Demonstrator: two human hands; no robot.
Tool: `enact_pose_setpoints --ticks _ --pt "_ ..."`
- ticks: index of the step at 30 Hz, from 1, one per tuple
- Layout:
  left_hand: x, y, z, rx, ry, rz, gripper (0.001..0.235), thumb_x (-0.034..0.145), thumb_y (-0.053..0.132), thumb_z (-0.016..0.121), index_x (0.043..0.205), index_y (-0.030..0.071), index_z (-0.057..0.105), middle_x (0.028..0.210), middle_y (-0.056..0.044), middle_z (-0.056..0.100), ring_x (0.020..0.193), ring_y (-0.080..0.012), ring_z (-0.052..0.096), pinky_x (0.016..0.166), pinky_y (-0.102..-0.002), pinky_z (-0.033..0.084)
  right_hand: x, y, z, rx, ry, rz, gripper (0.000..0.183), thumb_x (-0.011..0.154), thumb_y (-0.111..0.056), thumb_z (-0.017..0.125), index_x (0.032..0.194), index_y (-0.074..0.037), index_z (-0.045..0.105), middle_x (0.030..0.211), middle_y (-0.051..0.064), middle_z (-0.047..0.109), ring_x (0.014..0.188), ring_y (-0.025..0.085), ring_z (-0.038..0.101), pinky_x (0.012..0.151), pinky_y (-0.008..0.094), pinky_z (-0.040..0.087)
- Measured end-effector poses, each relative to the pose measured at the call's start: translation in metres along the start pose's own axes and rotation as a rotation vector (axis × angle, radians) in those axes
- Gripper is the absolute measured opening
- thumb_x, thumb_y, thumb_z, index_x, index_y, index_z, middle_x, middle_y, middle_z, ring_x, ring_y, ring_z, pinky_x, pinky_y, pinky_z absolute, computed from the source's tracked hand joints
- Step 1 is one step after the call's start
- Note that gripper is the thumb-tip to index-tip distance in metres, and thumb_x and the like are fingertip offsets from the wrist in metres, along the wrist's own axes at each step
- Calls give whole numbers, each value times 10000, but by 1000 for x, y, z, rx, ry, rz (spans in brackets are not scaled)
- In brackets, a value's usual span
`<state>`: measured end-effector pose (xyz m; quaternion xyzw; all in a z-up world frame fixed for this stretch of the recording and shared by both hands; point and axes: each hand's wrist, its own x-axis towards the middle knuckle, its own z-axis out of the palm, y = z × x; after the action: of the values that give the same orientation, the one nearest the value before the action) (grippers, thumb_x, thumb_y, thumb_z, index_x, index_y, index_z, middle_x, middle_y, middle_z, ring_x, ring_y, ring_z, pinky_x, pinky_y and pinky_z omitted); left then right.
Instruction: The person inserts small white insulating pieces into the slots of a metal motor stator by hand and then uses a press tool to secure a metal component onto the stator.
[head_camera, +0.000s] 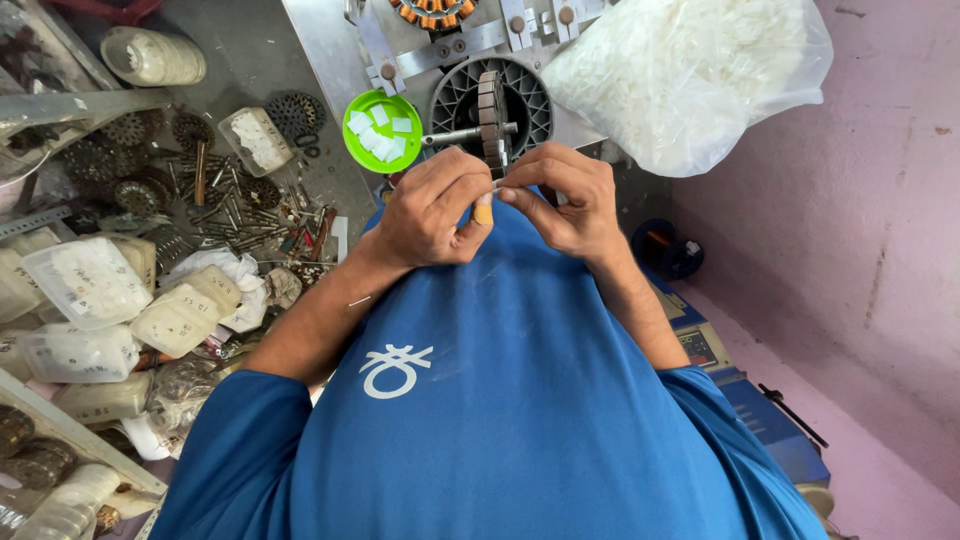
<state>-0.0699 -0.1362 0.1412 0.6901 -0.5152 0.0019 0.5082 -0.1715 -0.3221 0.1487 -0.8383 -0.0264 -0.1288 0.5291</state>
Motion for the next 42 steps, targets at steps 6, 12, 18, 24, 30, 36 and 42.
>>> enact_pose_setpoints --ticks 6,12,18,24,30,36,42 --pt "-4 -3 9 -4 4 14 170 838 -70 708 959 -30 596 952 -138 602 837 -312 643 761 -401 551 -1 -3 0 -37 -40 119 147 882 8 808 972 -36 701 971 68 677 673 141 571 617 293 454" --pt "3 -6 5 105 -4 47 188 815 -60 723 968 -22 619 967 -125 607 881 -309 652 812 -402 561 3 -8 3 -25 -8 261 322 844 -2 807 1145 -43 700 945 64 691 569 128 539 539 283 436" --pt "7 -12 7 133 145 -181 246 872 24 793 1086 1 675 1152 -130 672 953 -271 677 878 -378 561 11 12 7 -141 95 209 294 937 53 721 1210 -44 670 1022 90 644 714 129 585 573 271 464" --pt "-10 -31 25 -369 189 -768 250 932 113 759 1125 -32 691 993 -87 741 863 -118 724 784 -255 597 11 27 24 -12 184 320 188 944 40 710 1117 -32 693 988 67 664 615 95 573 531 251 437" --pt "-18 -36 29 -456 152 -860 211 956 139 745 1085 -28 730 944 -71 783 826 -88 735 756 -227 587 16 34 27 -97 193 286 138 876 33 700 991 -36 730 927 53 676 547 91 505 524 242 378" --pt "-23 -42 30 -596 173 -859 208 963 110 729 1095 -50 723 967 -74 769 841 -86 721 770 -227 596 17 33 20 28 131 472 283 859 -8 759 1136 -60 742 924 18 687 583 22 455 502 232 373" --pt "-30 -44 40 -631 237 -881 164 966 35 705 1107 -47 723 944 -65 769 816 -79 722 754 -218 597 12 55 16 100 143 524 104 916 -47 805 1018 -62 790 808 -29 743 657 -16 594 564 192 454"
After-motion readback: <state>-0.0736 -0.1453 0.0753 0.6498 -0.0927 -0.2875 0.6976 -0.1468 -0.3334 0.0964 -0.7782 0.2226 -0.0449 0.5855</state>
